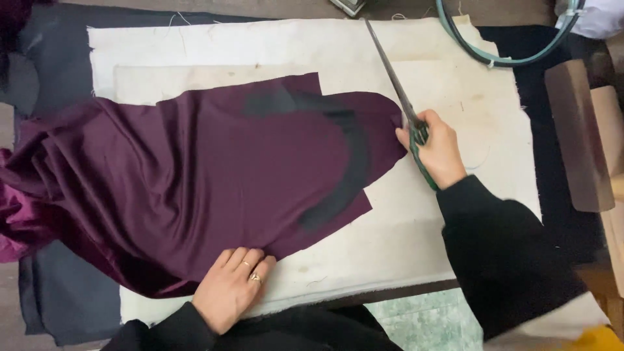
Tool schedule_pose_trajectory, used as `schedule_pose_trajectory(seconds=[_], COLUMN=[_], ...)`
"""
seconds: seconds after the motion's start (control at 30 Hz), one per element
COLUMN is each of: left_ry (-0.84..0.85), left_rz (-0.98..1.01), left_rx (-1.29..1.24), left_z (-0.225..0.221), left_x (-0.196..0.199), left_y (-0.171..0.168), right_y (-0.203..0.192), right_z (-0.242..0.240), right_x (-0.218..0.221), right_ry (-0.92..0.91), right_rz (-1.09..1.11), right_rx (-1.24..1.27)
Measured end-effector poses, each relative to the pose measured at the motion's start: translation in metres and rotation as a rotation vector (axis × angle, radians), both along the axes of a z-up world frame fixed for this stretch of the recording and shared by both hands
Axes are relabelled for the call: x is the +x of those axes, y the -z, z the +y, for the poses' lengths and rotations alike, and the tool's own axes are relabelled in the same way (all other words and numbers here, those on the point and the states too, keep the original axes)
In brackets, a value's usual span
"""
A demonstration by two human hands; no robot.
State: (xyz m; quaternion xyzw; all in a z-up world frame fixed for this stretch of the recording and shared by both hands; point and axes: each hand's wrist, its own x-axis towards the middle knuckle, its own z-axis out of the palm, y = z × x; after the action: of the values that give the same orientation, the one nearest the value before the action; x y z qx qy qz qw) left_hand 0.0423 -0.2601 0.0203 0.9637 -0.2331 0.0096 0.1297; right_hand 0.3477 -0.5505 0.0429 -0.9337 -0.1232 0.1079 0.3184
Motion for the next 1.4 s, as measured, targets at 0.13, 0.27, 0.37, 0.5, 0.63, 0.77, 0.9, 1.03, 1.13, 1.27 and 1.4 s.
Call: schedule_pose_trajectory(seconds=[0.13,0.27,0.37,0.5,0.63,0.77,0.9,1.03,1.13,1.27,1.4], left_ry=[0.024,0.144,-0.026,-0.222,-0.5,-0.368,0.165,-0.052,-0.16,0.295,0.594], left_rz=[0.002,0.084,0.04,-0.053,0.03,-0.096,-0.16,-0.176,-0.218,-0.209,-0.102], left_rx=[-0.158,-0.237,-0.329,-0.101,0.092,0.058,-0.153,0.054,0.08,-0.117,-0.001], left_z=[-0.005,-0.001,0.031,0.1,0.153,0.137,0.08,0.069,0.056,0.015,0.029], left_x=[0.002,0.029,0.087,0.161,0.209,0.227,0.254,0.278,0.255,0.152,0.071], left_y=[0.002,-0.007,-0.024,0.005,0.02,0.012,0.027,0.053,0.033,-0.01,0.005], right_y=[-0.015,-0.016,0.009,-0.01,-0.002,-0.009,-0.009,-0.034,-0.053,-0.064,-0.057], right_z=[-0.006,-0.019,-0.026,0.01,0.012,0.002,-0.004,0.005,0.003,-0.009,-0.035], right_x=[-0.044,-0.078,-0.105,-0.14,-0.16,-0.192,-0.22,-0.251,-0.274,-0.301,-0.325], right_ry=[-0.021,-0.024,-0.016,0.179,0.19,0.164,0.201,0.379,0.342,0.312,0.351], right_rz=[0.113,0.197,0.12,0.258,0.254,0.354,0.365,0.556,0.642,0.809,0.889], right_rx=[0.087,0.019,0.049,0.112,0.102,0.034,0.091,0.024,0.065,0.129,0.141])
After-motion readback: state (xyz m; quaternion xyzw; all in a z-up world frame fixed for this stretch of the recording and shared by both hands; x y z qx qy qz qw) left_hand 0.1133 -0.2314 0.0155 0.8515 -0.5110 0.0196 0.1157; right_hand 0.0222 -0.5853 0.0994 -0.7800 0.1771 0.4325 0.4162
